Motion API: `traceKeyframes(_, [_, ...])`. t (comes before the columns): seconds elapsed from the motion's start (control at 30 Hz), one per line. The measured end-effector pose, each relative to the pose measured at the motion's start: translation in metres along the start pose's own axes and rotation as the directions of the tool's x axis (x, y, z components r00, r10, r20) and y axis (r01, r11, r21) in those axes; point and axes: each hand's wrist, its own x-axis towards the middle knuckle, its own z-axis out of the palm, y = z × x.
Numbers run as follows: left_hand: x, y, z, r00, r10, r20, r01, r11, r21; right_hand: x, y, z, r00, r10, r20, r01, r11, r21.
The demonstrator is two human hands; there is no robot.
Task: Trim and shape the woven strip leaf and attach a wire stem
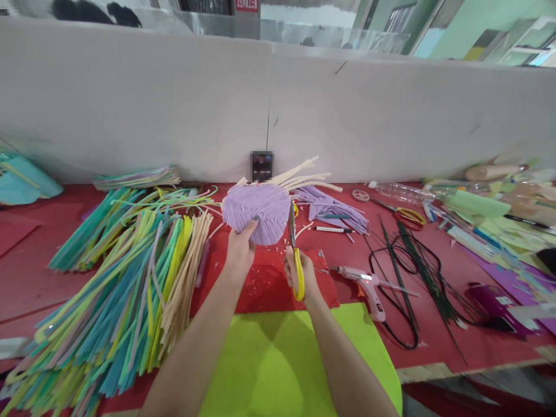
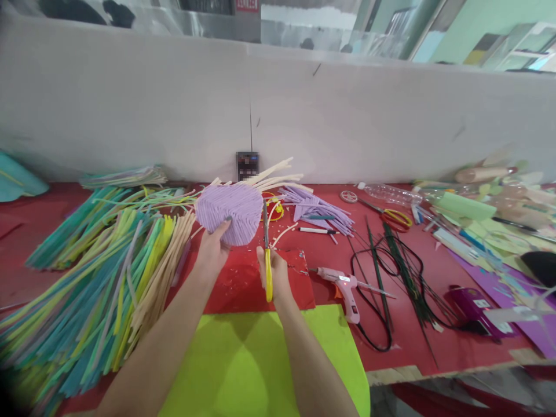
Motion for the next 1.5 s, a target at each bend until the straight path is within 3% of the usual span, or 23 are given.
traceKeyframes(0.13, [0.002, 0.005, -0.002, 0.999, 0.036, 0.003, -0.036, 0.999, 0.005, -0.001, -0.008, 0.002, 0.995, 0.096, 0.024, -0.098, 0.991, 0.092])
traceKeyframes(0.43, [0.009, 0.023, -0.008, 0.999, 0.046, -0.015, -0.045, 0.998, 0.031, -0.002, -0.011, -0.001, 0.993, -0.095, 0.062, 0.095, 0.995, 0.009])
traceKeyframes(0.67, [0.008, 0.033, -0.007, 0.995, 0.086, -0.050, -0.085, 0.996, 0.034, 0.001, 0.007, -0.002, 0.981, -0.117, 0.156, 0.127, 0.990, -0.056])
traceKeyframes(0.8, [0.005, 0.024, -0.004, 0.998, 0.059, -0.021, -0.058, 0.998, 0.015, 0.000, 0.009, -0.002, 0.982, -0.108, 0.154, 0.116, 0.992, -0.047])
traceKeyframes(1.07, [-0.011, -0.011, 0.007, 0.997, -0.064, 0.041, 0.065, 0.997, -0.031, -0.002, -0.013, 0.000, 0.991, -0.129, 0.023, 0.130, 0.989, -0.070])
traceKeyframes(1.5, [-0.015, -0.015, 0.010, 0.999, -0.011, 0.046, 0.011, 1.000, -0.007, -0.001, -0.022, -0.001, 0.994, -0.111, -0.009, 0.110, 0.991, -0.073])
